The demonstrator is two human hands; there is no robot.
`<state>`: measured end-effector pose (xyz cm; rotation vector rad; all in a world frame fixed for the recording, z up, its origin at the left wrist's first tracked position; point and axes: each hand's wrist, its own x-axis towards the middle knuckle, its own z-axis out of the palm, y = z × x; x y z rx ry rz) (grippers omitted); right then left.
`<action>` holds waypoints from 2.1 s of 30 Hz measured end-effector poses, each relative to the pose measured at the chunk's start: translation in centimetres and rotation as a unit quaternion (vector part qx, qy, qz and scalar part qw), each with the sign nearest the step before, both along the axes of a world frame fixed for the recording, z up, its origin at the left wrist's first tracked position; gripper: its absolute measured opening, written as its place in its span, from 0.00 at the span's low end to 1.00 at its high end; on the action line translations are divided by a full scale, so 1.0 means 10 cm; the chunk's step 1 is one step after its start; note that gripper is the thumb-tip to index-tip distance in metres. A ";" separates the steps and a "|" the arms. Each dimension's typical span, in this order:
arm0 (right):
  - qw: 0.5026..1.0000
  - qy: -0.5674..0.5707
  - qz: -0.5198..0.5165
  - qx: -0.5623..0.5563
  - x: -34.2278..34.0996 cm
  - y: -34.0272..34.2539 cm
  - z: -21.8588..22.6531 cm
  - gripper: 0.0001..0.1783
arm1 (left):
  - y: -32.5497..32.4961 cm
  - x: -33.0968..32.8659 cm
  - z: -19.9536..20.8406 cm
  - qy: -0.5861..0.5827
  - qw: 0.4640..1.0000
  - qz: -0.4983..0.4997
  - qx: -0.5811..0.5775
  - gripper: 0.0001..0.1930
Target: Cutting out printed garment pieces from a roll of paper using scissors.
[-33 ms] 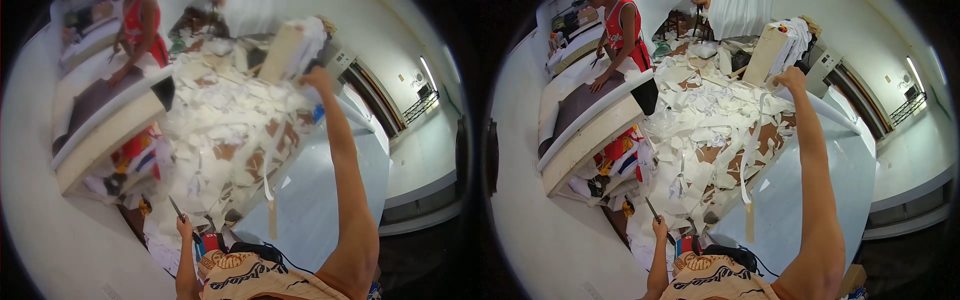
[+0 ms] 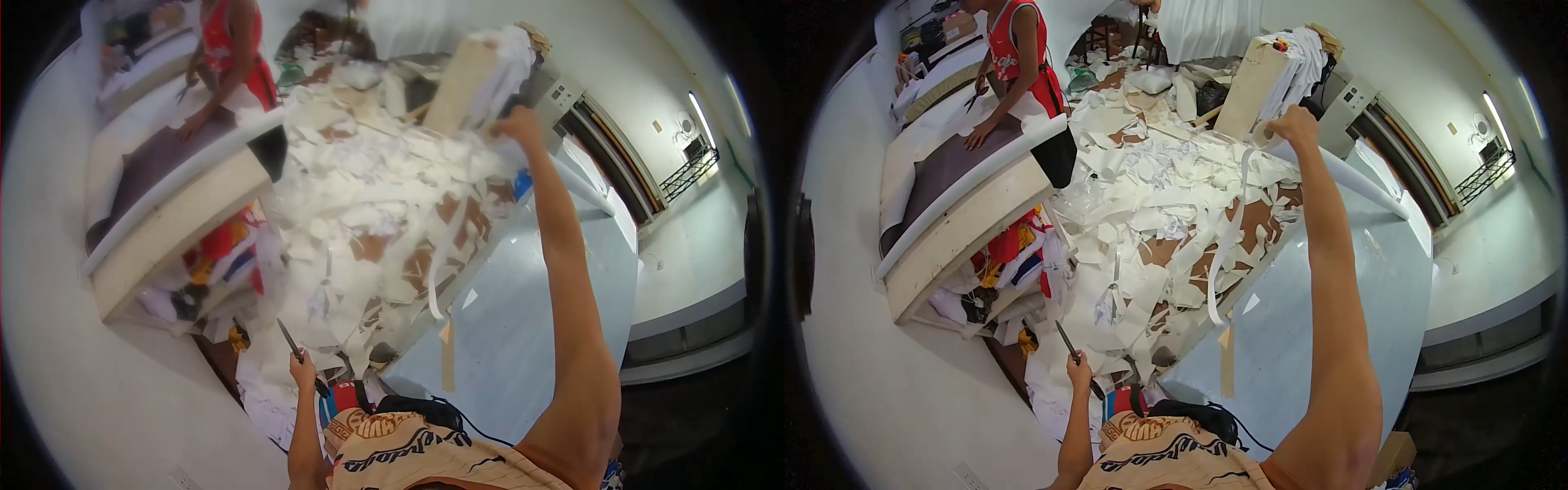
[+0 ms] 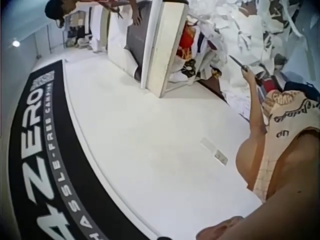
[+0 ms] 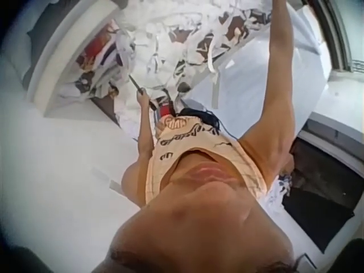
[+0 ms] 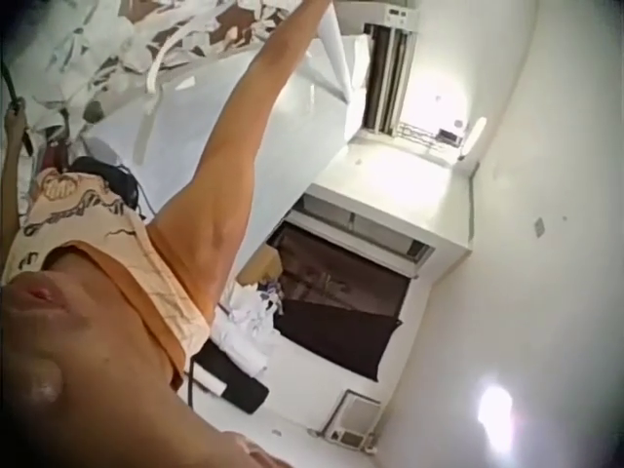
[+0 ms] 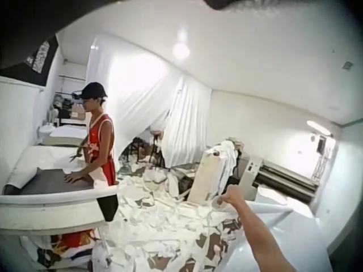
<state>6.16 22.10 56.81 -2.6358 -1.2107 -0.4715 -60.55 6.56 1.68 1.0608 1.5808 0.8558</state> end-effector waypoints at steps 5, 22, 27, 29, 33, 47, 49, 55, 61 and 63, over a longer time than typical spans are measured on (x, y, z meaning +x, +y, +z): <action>0.997 0.010 -0.062 -0.042 0.32 0.48 0.03 0.33 | 0.49 0.28 0.27 0.003 0.998 -0.027 -0.052 0.11; 0.997 -0.018 -0.057 -0.043 0.06 1.04 0.03 0.31 | 0.74 0.04 0.11 0.119 0.993 -0.011 -0.010 0.13; 0.998 -0.028 -0.054 -0.026 0.16 0.82 0.14 0.29 | 0.98 0.21 0.05 0.109 0.992 -0.054 0.042 0.12; 0.999 -0.031 -0.039 -0.021 0.37 0.79 0.07 0.28 | 1.02 0.28 0.05 0.084 0.993 -0.083 0.020 0.12; 0.998 -0.028 -0.049 -0.011 0.44 0.80 0.07 0.32 | 1.09 0.52 0.31 0.064 0.990 -0.086 -0.088 0.12; 0.998 -0.065 0.010 0.025 0.01 -0.45 -0.08 0.25 | 0.90 0.67 0.11 0.043 0.981 -0.187 -0.028 0.11; 0.997 -0.058 0.030 0.034 -0.18 -0.85 -0.23 0.22 | 0.92 0.66 0.16 0.043 0.981 -0.178 -0.063 0.13; 0.975 -0.148 0.019 0.162 -1.18 -3.33 -0.98 0.13 | 0.64 1.08 0.55 0.006 0.948 -0.300 -0.110 0.11; 0.977 -0.154 -0.075 0.130 -2.14 -5.98 -1.97 0.16 | 0.31 1.43 0.41 0.097 0.902 -0.408 -0.102 0.07; 0.966 -0.158 -0.107 0.177 -2.24 -6.53 -2.06 0.18 | 0.36 1.54 0.21 0.117 0.892 -0.436 -0.025 0.07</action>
